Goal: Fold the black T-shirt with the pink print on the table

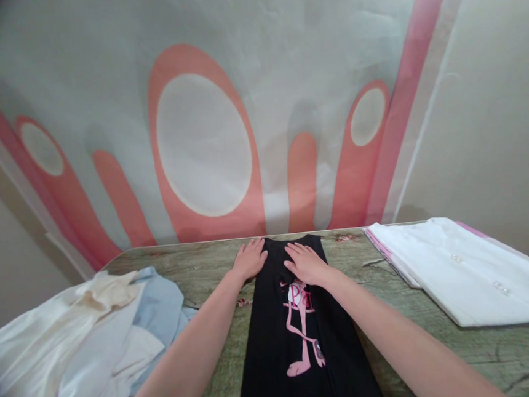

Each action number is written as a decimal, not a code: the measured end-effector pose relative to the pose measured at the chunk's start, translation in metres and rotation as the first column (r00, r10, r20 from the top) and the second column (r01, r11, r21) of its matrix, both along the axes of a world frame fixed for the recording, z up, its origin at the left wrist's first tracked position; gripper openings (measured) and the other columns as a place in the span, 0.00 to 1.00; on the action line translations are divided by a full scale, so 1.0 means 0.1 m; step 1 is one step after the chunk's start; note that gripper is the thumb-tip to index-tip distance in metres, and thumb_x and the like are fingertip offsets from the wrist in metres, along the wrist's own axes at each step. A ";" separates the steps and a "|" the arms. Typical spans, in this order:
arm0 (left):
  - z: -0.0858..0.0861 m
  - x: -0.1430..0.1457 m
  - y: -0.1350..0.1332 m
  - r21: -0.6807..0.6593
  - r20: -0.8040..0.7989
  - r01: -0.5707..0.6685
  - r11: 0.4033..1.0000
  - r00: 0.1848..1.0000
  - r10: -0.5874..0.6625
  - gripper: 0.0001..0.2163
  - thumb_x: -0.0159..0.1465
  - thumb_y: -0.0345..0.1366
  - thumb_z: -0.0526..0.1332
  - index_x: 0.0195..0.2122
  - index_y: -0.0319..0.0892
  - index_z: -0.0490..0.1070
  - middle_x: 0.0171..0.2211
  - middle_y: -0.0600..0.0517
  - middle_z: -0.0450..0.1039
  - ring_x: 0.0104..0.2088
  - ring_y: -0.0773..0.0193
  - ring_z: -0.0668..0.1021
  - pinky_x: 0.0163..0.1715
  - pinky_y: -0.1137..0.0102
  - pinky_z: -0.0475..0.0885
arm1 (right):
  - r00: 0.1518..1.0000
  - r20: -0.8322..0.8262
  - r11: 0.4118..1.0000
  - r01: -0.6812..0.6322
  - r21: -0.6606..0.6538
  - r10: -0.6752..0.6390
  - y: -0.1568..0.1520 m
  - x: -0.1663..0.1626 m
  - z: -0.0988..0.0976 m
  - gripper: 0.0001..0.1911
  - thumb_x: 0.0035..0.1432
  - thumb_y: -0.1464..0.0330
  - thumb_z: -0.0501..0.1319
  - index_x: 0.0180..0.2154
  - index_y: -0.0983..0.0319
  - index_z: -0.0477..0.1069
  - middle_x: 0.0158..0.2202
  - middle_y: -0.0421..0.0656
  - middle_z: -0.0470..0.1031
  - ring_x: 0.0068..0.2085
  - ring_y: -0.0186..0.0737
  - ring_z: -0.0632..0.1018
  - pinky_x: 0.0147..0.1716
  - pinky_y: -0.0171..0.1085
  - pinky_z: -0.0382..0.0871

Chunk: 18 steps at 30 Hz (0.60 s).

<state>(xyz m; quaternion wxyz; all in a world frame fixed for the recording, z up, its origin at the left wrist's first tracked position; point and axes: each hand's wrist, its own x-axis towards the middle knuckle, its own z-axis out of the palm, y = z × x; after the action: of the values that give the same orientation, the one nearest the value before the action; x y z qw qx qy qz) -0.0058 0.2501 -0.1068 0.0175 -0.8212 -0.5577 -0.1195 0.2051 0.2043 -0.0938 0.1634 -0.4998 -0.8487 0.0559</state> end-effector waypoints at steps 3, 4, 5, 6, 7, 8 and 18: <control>-0.01 0.02 0.00 -0.030 -0.031 -0.028 0.999 0.999 0.027 0.24 0.66 0.44 0.42 0.61 0.40 0.50 0.62 0.47 0.49 0.61 0.55 0.53 0.58 0.54 0.47 | 1.000 0.016 0.997 0.024 -0.073 -0.022 -0.02 0.03 -0.10 0.29 0.62 0.55 0.42 0.59 0.64 0.54 0.62 0.48 0.51 0.62 0.47 0.52 0.58 0.51 0.45; 0.00 0.02 -0.01 -0.035 -0.034 -0.030 0.999 0.999 0.029 0.24 0.66 0.44 0.41 0.61 0.40 0.50 0.62 0.47 0.49 0.61 0.55 0.53 0.58 0.54 0.46 | 1.000 -0.003 0.996 0.024 -0.081 -0.024 -0.03 0.05 -0.12 0.29 0.62 0.55 0.41 0.59 0.64 0.54 0.62 0.48 0.51 0.62 0.46 0.52 0.58 0.52 0.45; 0.02 0.02 -0.03 -0.034 -0.032 -0.035 0.999 0.999 0.034 0.24 0.66 0.44 0.41 0.61 0.40 0.50 0.62 0.47 0.49 0.61 0.55 0.53 0.58 0.54 0.46 | 0.999 -0.032 0.996 0.023 -0.083 -0.025 -0.03 0.06 -0.12 0.29 0.62 0.55 0.41 0.59 0.64 0.54 0.62 0.48 0.52 0.62 0.46 0.53 0.58 0.51 0.45; 0.04 0.03 -0.05 -0.026 -0.025 -0.042 0.999 0.999 0.041 0.24 0.66 0.43 0.42 0.60 0.39 0.51 0.62 0.47 0.49 0.61 0.55 0.53 0.58 0.54 0.47 | 0.998 -0.065 0.997 0.019 -0.079 -0.024 -0.05 0.08 -0.11 0.29 0.62 0.56 0.41 0.58 0.64 0.55 0.61 0.49 0.54 0.62 0.46 0.54 0.58 0.51 0.46; 0.06 0.02 -0.07 -0.009 -0.013 -0.049 0.999 0.999 0.049 0.23 0.66 0.43 0.42 0.60 0.39 0.52 0.61 0.47 0.50 0.61 0.55 0.53 0.57 0.55 0.47 | 0.995 -0.101 0.998 0.011 -0.066 -0.017 -0.07 0.09 -0.08 0.28 0.62 0.57 0.42 0.58 0.65 0.57 0.60 0.50 0.55 0.61 0.45 0.55 0.58 0.50 0.47; 0.09 0.02 -0.10 0.013 0.004 -0.055 0.998 0.999 0.055 0.22 0.65 0.42 0.43 0.59 0.39 0.53 0.61 0.46 0.50 0.61 0.55 0.53 0.57 0.56 0.48 | 0.990 -0.138 0.999 -0.004 -0.047 -0.003 -0.11 0.10 -0.03 0.27 0.62 0.57 0.42 0.56 0.66 0.59 0.60 0.51 0.57 0.61 0.45 0.56 0.58 0.49 0.48; 0.47 -0.15 -0.90 0.007 -0.013 0.301 0.954 0.953 -0.301 0.18 0.64 0.38 0.50 0.55 0.43 0.60 0.60 0.48 0.53 0.61 0.58 0.53 0.58 0.60 0.48 | 0.921 -0.308 0.950 -0.286 -0.125 0.237 -1.64 0.95 0.84 0.13 0.62 0.64 0.51 0.45 0.56 0.70 0.38 0.43 0.75 0.37 0.36 0.75 0.37 0.35 0.69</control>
<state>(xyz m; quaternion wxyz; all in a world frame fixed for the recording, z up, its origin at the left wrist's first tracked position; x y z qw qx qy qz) -0.0206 0.1597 -0.0597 0.0059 -0.8972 -0.4254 -0.1183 0.2998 0.0406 -0.0097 0.2342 -0.3799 -0.8672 0.2210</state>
